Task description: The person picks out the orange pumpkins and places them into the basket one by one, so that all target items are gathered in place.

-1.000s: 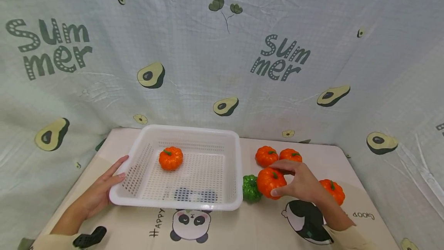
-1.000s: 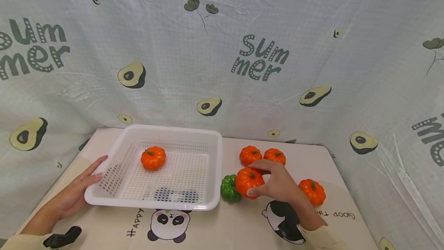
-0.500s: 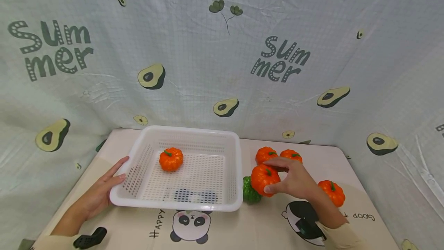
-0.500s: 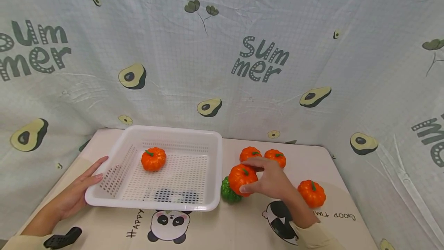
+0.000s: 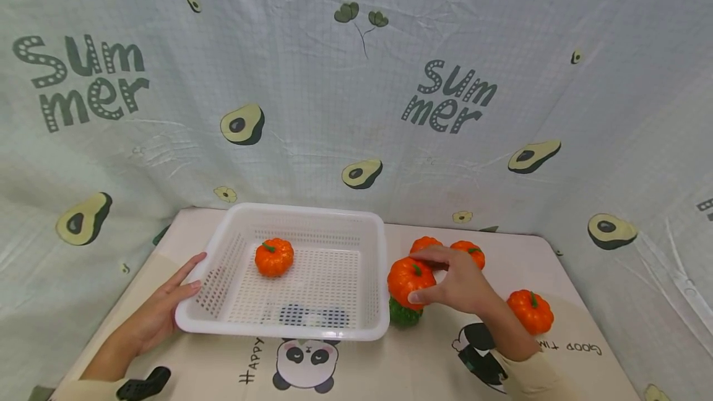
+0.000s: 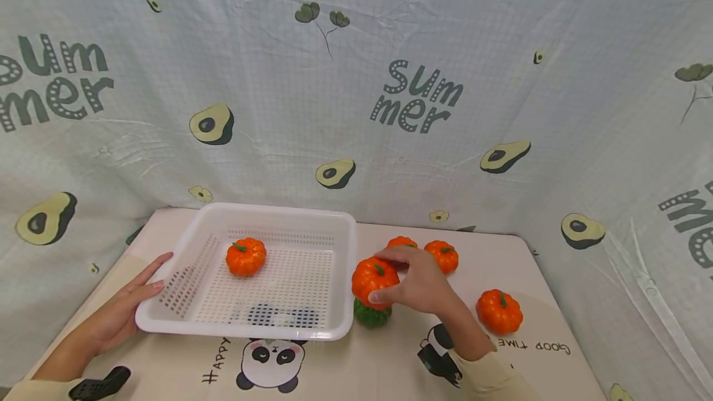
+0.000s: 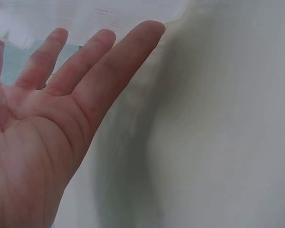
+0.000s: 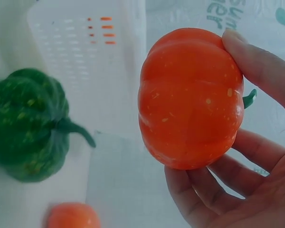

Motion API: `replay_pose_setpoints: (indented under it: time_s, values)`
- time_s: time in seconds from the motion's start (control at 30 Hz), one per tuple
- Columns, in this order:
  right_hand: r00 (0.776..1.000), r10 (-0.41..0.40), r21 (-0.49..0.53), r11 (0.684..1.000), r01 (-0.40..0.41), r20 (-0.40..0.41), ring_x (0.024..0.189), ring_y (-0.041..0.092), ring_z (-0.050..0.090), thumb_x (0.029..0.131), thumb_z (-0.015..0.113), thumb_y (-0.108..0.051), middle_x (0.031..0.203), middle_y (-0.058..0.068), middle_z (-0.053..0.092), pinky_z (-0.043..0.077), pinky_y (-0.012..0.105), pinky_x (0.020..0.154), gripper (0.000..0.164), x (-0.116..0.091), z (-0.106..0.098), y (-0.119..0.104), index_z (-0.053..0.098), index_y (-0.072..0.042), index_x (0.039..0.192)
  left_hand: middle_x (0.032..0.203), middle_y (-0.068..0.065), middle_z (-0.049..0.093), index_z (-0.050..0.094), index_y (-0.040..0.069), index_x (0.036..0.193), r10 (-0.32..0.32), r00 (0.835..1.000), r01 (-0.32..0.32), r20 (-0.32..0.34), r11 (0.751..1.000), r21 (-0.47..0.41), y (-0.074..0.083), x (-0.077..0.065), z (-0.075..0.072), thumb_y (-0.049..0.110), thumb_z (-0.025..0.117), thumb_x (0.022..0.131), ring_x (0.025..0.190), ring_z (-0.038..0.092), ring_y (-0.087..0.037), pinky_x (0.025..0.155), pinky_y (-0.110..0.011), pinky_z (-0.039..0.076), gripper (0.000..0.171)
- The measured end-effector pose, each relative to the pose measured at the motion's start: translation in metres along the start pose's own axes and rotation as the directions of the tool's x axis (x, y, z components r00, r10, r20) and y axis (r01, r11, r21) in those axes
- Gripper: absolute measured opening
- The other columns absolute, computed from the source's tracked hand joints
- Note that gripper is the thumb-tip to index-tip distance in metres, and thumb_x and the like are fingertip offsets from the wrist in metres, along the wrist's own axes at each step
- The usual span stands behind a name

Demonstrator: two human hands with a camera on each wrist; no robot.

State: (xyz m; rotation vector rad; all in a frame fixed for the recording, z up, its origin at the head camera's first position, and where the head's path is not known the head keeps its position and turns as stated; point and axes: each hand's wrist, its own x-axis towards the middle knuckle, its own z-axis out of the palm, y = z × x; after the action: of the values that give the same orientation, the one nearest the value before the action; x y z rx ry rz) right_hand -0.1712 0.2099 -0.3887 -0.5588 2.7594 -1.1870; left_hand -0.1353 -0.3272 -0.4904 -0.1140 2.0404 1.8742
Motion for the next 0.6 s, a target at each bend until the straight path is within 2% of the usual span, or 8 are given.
replay_pose_setpoints:
  time_s: [0.2, 0.43, 0.6]
  values:
    - [1.0, 0.012, 0.035, 0.999, -0.012, 0.001, 0.105, 0.022, 0.064, 0.07, 0.095, -0.034, 0.122, 0.003, 0.073, 0.057, 0.038, 0.087, 0.061, 0.007, 0.006, -0.009, 0.076, -0.018, 0.125, 0.173, -0.021, 0.001, -0.002, 0.045, 0.166, 0.005, 1.0, -0.005, 0.001, 1.0, 0.002, 0.001, 0.0, 0.001, 0.037, 0.04, 0.113, 0.12, 0.055, -0.001, 0.097, -0.043, 0.059, 0.068]
    - [1.0, -0.001, 0.042, 0.999, 0.001, -0.001, 0.106, 0.021, 0.064, 0.071, 0.094, -0.034, 0.121, 0.002, 0.072, 0.056, 0.035, 0.086, 0.057, 0.018, 0.015, -0.019, 0.076, -0.017, 0.122, 0.173, -0.02, 0.001, -0.001, 0.046, 0.166, -0.002, 1.0, 0.002, -0.002, 1.0, 0.001, 0.0, 0.001, 0.0, 0.037, 0.04, 0.113, 0.12, 0.055, -0.003, 0.096, -0.043, 0.059, 0.068]
    - [1.0, 0.016, 0.03, 0.999, -0.016, -0.002, 0.102, 0.02, 0.063, 0.071, 0.094, -0.034, 0.12, 0.0, 0.074, 0.055, 0.035, 0.084, 0.056, 0.027, 0.022, -0.03, 0.076, -0.017, 0.122, 0.172, -0.02, 0.001, -0.002, 0.045, 0.166, 0.0, 1.0, 0.0, -0.001, 1.0, 0.001, -0.002, 0.001, 0.0, 0.036, 0.039, 0.113, 0.115, 0.056, 0.002, 0.094, -0.039, 0.059, 0.068]
